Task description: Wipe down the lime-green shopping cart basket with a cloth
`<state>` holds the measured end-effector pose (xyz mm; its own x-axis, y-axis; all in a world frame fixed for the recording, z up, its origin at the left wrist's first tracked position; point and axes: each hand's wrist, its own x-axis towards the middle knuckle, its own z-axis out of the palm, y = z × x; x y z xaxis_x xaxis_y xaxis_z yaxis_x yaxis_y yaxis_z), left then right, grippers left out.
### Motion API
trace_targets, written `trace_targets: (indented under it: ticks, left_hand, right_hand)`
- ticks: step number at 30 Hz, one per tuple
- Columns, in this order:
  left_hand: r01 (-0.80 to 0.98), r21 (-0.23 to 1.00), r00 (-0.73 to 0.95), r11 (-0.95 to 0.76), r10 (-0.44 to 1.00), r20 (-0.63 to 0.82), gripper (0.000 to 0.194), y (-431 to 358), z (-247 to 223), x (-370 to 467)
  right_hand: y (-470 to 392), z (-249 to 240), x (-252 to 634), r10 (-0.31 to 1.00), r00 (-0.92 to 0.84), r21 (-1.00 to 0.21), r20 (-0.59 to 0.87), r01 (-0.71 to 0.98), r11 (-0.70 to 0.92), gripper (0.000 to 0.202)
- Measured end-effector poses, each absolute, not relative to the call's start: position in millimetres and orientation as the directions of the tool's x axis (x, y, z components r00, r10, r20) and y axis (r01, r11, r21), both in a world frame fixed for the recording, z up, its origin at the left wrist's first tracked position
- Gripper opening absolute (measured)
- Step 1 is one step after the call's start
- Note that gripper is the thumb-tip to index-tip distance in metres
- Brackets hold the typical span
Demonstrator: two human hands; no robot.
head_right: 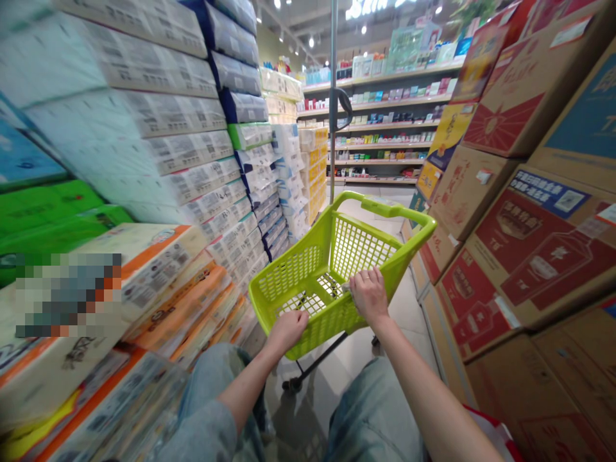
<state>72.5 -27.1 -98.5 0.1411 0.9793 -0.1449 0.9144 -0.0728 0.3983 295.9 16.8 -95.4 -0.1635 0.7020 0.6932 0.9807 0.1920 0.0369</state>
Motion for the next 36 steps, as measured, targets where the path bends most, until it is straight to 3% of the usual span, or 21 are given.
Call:
trace_targets:
  ticks: [29,36]
  left_hand:
    - [0.920,0.378,0.153,-0.101,0.982,-0.111,0.045,-19.8,-97.6,74.6]
    - [0.926,0.368,0.145,-0.088,0.981,-0.131,0.048,-20.9,-94.5,77.0]
  right_hand:
    - [21.6,-104.3,291.2,0.665,-0.076,-0.042,0.743,0.986,0.160,0.026]
    - [4.9,-109.1,259.7,0.712,-0.157,-0.022,0.684,0.972,0.236,0.027]
